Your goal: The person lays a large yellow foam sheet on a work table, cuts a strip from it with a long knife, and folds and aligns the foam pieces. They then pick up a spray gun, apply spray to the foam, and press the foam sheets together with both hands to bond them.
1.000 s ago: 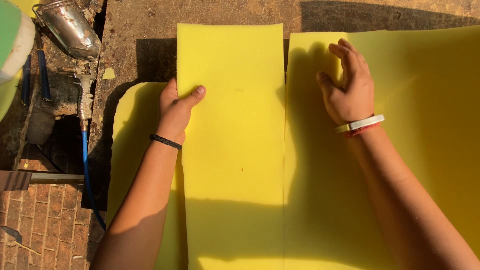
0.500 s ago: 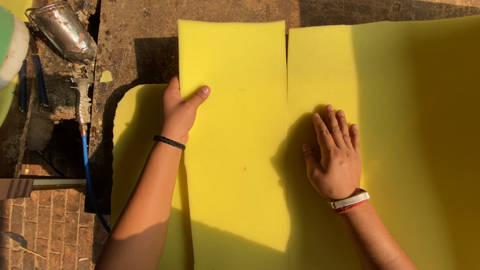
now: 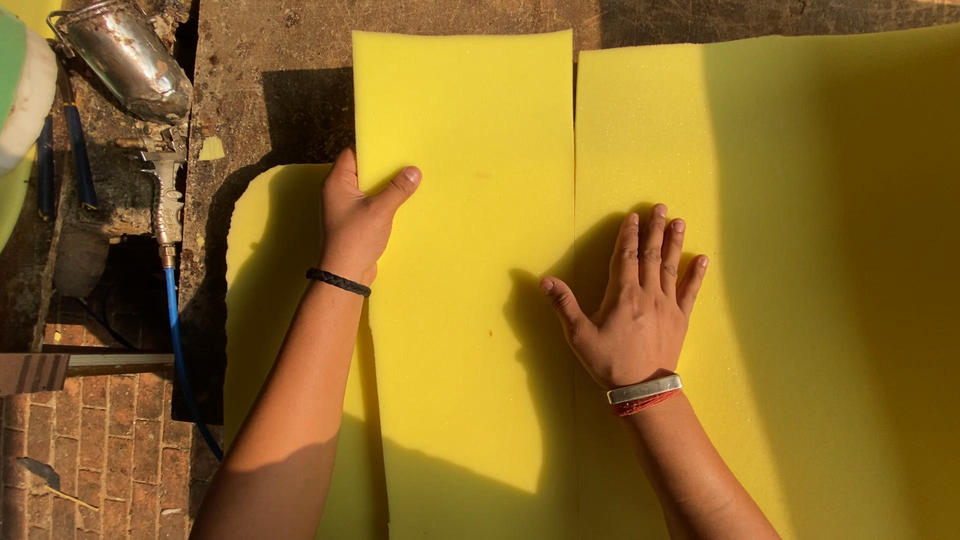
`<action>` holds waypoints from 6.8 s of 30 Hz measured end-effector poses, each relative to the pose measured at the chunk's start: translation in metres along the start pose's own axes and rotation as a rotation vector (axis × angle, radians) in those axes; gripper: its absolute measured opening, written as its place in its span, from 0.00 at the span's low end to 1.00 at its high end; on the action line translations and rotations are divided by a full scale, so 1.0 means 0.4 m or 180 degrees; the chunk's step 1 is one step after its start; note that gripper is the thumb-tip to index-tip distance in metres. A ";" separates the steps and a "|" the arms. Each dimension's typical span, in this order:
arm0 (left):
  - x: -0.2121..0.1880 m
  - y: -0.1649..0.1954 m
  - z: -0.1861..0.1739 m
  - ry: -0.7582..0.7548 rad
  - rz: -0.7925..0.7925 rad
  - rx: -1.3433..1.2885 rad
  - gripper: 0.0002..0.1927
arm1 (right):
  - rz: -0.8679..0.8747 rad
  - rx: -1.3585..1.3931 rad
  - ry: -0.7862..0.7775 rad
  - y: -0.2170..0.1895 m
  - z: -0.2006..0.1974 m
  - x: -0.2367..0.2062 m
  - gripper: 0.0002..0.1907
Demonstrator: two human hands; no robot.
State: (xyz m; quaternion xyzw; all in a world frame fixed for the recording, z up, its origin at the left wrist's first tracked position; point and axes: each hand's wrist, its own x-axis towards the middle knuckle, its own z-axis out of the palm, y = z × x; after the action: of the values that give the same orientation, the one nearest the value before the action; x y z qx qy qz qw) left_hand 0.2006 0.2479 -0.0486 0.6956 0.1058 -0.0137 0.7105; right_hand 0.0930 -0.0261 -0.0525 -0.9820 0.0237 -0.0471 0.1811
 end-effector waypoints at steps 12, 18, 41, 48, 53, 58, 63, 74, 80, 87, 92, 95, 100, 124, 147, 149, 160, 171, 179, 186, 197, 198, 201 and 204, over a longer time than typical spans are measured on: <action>-0.007 -0.001 0.002 -0.0030 0.0063 -0.0085 0.17 | 0.0107 -0.0050 0.0023 0.002 0.028 -0.015 0.43; -0.013 0.009 0.009 0.0012 -0.0147 -0.0102 0.18 | -0.0342 0.0196 -0.0103 0.049 0.005 0.042 0.45; 0.295 0.045 0.130 -0.0257 0.1501 0.2816 0.33 | -0.0025 0.0668 -0.0801 0.154 -0.033 0.616 0.23; 0.384 0.098 0.317 -0.1080 -0.0026 0.2658 0.15 | 0.0350 0.0747 -0.0926 0.131 -0.039 0.624 0.19; 0.395 0.084 0.327 -0.1031 0.0380 0.2617 0.10 | 0.0252 0.1129 -0.0729 0.143 -0.026 0.620 0.16; 0.401 0.061 0.343 -0.0800 0.0220 0.2457 0.11 | 0.0168 0.1219 -0.0499 0.158 -0.013 0.616 0.14; 0.407 0.053 0.358 -0.0704 0.0192 0.2473 0.12 | 0.0274 0.1697 -0.0479 0.165 -0.007 0.620 0.12; 0.408 0.034 0.358 -0.0651 0.0236 0.2393 0.11 | 0.0376 0.1885 -0.0546 0.165 -0.008 0.624 0.12; 0.402 0.029 0.366 -0.0676 0.0436 0.2386 0.11 | 0.0380 0.1793 -0.0537 0.157 -0.014 0.623 0.13; 0.399 0.025 0.368 -0.0707 0.0509 0.2290 0.10 | 0.0431 0.1708 -0.0564 0.157 -0.017 0.625 0.13; 0.399 0.023 0.369 -0.0659 0.0540 0.2371 0.10 | 0.0404 0.1739 -0.0572 0.161 -0.013 0.626 0.13; 0.399 0.021 0.369 -0.0733 0.0546 0.2207 0.09 | 0.0376 0.1705 -0.0557 0.162 -0.011 0.627 0.13; 0.398 0.023 0.369 -0.0718 0.0581 0.2267 0.10 | 0.0428 0.1673 -0.0590 0.158 -0.015 0.628 0.13; 0.337 0.123 0.447 -0.0760 0.1094 0.3291 0.11 | -0.0054 0.2033 -0.0681 0.129 -0.017 0.653 0.08; 0.234 0.005 0.051 0.0288 0.0536 0.3364 0.43 | -0.1210 0.0985 0.0472 0.134 -0.057 0.457 0.30; 0.244 0.016 0.078 0.0326 0.0617 0.3530 0.41 | -0.0639 0.0622 -0.0305 0.121 -0.047 0.556 0.32; -0.011 -0.010 -0.021 0.0662 0.0493 0.2740 0.39 | -0.0337 0.1033 0.0219 0.111 -0.053 0.246 0.33; -0.173 -0.017 -0.076 -0.0419 -0.0823 -0.0567 0.30 | -0.0426 0.0741 0.0505 0.147 0.029 0.198 0.24; -0.360 -0.051 0.052 -0.0440 0.1175 0.3455 0.39 | -0.0604 0.0877 0.0056 0.094 -0.042 0.034 0.33; -0.490 -0.118 0.226 -0.1289 0.1284 0.3723 0.47 | -0.0921 0.0116 -0.0421 0.070 -0.013 -0.217 0.38; -0.424 -0.115 0.220 -0.1683 0.1600 0.3832 0.56 | -0.2547 0.0365 -0.1056 0.101 -0.048 -0.054 0.40; -0.420 -0.114 0.214 -0.1675 0.1653 0.3728 0.55 | -0.2333 0.0621 -0.1020 0.107 -0.048 -0.053 0.40; -0.408 -0.116 0.218 -0.1402 0.1522 0.3026 0.57 | -0.1709 0.1070 -0.0685 0.111 -0.033 -0.068 0.41; -0.387 -0.125 0.246 -0.1241 0.1487 0.2823 0.59 | -0.1391 0.0842 -0.0234 0.093 -0.004 -0.078 0.42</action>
State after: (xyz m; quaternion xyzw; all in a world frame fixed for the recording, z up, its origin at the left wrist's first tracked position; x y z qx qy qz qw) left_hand 0.0540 0.1288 -0.0705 0.9185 -0.2017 -0.0276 0.3391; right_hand 0.0609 -0.0593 -0.0671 -0.9327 -0.2019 -0.0520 0.2942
